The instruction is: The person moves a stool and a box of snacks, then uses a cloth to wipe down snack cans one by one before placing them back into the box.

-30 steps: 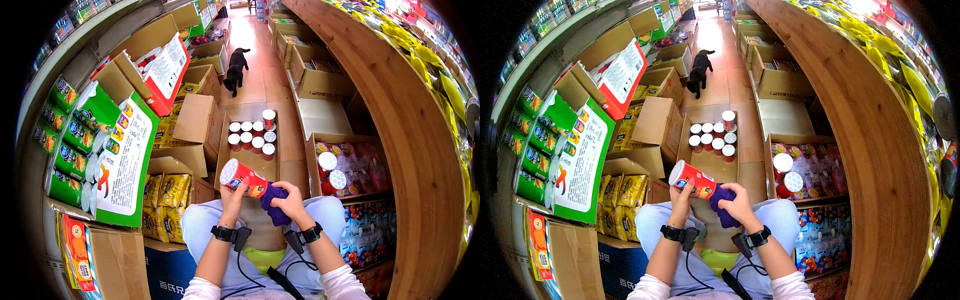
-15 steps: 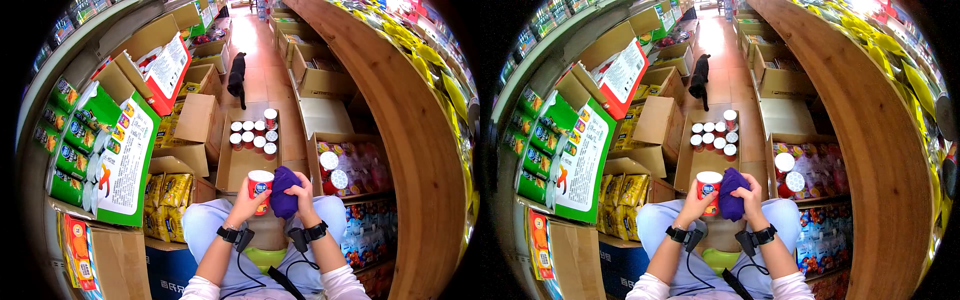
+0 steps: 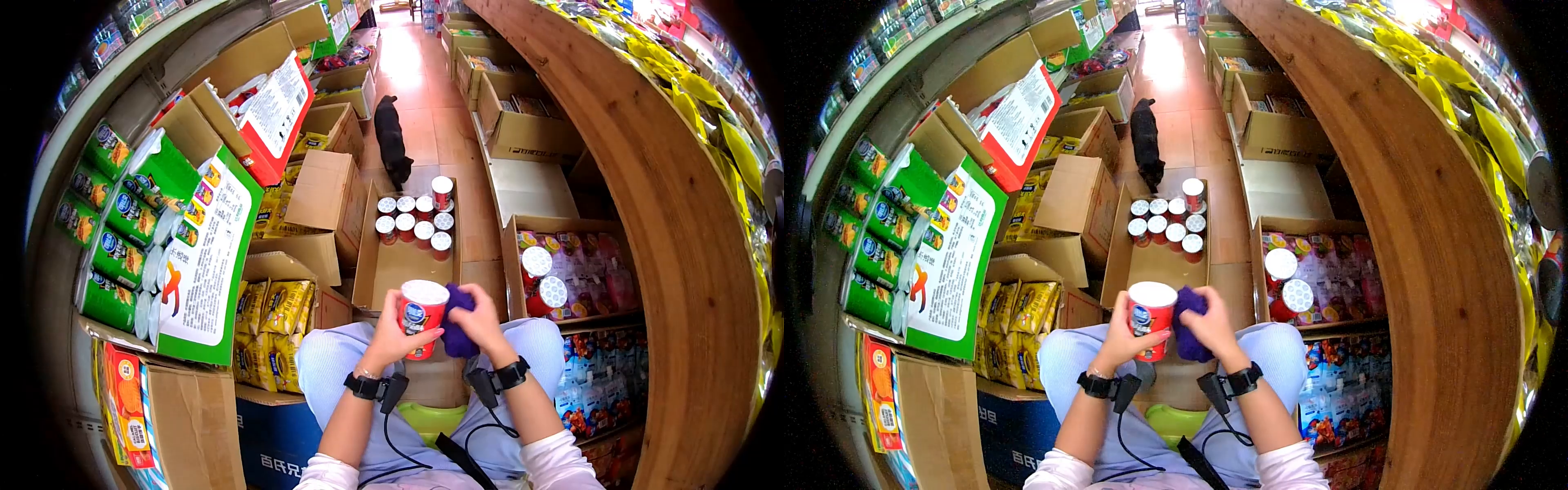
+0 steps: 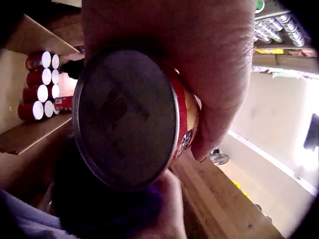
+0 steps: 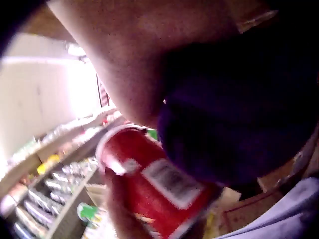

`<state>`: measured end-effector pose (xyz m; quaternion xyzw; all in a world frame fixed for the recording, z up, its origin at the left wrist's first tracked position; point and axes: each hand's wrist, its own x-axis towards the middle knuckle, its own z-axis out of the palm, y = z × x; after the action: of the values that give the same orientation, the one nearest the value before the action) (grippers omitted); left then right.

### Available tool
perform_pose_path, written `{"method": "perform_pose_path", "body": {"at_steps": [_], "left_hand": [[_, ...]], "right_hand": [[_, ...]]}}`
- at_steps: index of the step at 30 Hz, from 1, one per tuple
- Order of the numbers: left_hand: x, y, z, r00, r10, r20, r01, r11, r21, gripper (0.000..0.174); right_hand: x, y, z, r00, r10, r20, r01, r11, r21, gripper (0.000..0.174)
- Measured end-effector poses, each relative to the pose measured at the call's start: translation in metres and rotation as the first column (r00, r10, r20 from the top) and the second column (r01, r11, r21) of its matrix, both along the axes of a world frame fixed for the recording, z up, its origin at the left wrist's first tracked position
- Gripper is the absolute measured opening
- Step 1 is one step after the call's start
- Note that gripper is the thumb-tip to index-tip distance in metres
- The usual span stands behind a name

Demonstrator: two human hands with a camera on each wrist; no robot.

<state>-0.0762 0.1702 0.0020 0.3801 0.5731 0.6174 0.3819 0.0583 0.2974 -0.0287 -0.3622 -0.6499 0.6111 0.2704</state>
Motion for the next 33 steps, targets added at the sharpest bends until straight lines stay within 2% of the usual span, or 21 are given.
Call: {"method": "perform_pose_path", "body": {"at_steps": [2,4,6,7,9,10,12,14,16,17,18,20,21,24,27,28,29,30,31,32,33], "left_hand": [[-0.005,-0.017,0.013,0.983,0.131,-0.129,-0.12,0.989,0.086,0.072],[-0.01,-0.045,0.016,0.965,0.263,0.004,-0.262,0.963,0.068,0.071],[-0.011,-0.075,0.031,0.911,0.412,-0.018,-0.409,0.908,0.087,0.071],[-0.014,-0.091,0.035,0.856,0.495,-0.149,-0.482,0.869,0.114,0.074],[-0.023,-0.12,0.029,0.814,0.568,-0.12,-0.561,0.823,0.086,0.081],[-0.023,-0.129,0.035,0.807,0.589,-0.041,-0.585,0.807,0.081,0.082],[-0.027,-0.144,0.029,0.796,0.598,0.09,-0.605,0.792,0.086,0.078],[-0.025,-0.149,0.024,0.777,0.579,0.248,-0.614,0.783,0.097,0.075],[-0.023,-0.146,0.02,0.789,0.591,0.169,-0.61,0.786,0.1,0.075],[-0.025,-0.144,0.016,0.801,0.589,0.106,-0.599,0.791,0.126,0.076],[-0.026,-0.143,0.012,0.807,0.589,0.043,-0.588,0.795,0.147,0.076],[-0.023,-0.144,0.014,0.803,0.59,0.078,-0.595,0.793,0.128,0.076],[-0.023,-0.145,0.016,0.804,0.588,0.09,-0.595,0.795,0.118,0.077],[-0.027,-0.152,0.005,0.78,0.571,0.258,-0.611,0.784,0.113,0.077],[-0.03,-0.158,-0.008,0.759,0.547,0.354,-0.619,0.774,0.131,0.075],[-0.03,-0.158,-0.009,0.759,0.537,0.368,-0.616,0.775,0.138,0.075],[-0.028,-0.156,-0.006,0.75,0.56,0.352,-0.627,0.771,0.109,0.075],[-0.027,-0.156,-0.002,0.761,0.561,0.326,-0.619,0.778,0.105,0.075],[-0.027,-0.156,0.0,0.772,0.562,0.299,-0.612,0.784,0.107,0.075],[-0.026,-0.155,-0.001,0.778,0.564,0.276,-0.609,0.786,0.109,0.075],[-0.025,-0.157,-0.004,0.768,0.558,0.313,-0.612,0.784,0.105,0.075]], "right_hand": [[-0.009,-0.007,0.005,0.912,0.254,0.323,-0.334,0.915,0.226,0.041],[-0.028,0.001,0.009,0.876,0.355,0.327,-0.433,0.878,0.206,0.034],[-0.063,0.032,0.014,0.999,-0.047,0.012,0.035,0.87,0.492,0.025],[-0.076,0.048,0.041,0.959,-0.258,-0.118,0.279,0.778,0.564,0.026],[-0.1,0.086,0.059,0.863,-0.477,-0.166,0.478,0.669,0.569,0.034],[-0.107,0.094,0.068,0.867,-0.464,-0.182,0.462,0.611,0.642,0.039],[-0.106,0.099,0.078,0.911,-0.401,0.098,0.213,0.659,0.721,0.043],[-0.099,0.108,0.078,0.892,0.085,0.445,-0.343,0.767,0.542,0.035],[-0.101,0.109,0.074,0.842,0.246,0.481,-0.465,0.784,0.412,0.031],[-0.107,0.112,0.066,0.963,0.08,0.256,-0.22,0.784,0.581,0.028],[-0.119,0.117,0.058,0.96,-0.269,-0.082,0.26,0.738,0.622,0.026],[-0.127,0.125,0.067,0.737,-0.595,-0.319,0.649,0.493,0.579,0.025],[-0.129,0.134,0.057,0.771,-0.622,-0.133,0.572,0.586,0.574,0.027],[-0.117,0.127,0.049,0.876,-0.48,0.054,0.333,0.682,0.651,0.028],[-0.085,0.106,0.032,0.91,-0.102,0.402,-0.153,0.818,0.555,0.026],[-0.076,0.099,0.024,0.864,0.158,0.478,-0.354,0.867,0.352,0.029],[-0.069,0.079,0.028,0.691,0.34,0.638,-0.51,0.855,0.096,0.029],[-0.063,0.07,-0.005,0.577,0.501,0.645,-0.677,0.735,0.035,0.03],[-0.062,0.053,-0.011,0.317,0.522,0.792,-0.831,0.556,-0.034,0.035],[-0.054,0.036,-0.015,0.29,0.689,0.664,-0.822,0.535,-0.196,0.041],[-0.062,0.036,-0.046,0.141,0.709,0.691,-0.834,0.461,-0.304,0.044]]}}
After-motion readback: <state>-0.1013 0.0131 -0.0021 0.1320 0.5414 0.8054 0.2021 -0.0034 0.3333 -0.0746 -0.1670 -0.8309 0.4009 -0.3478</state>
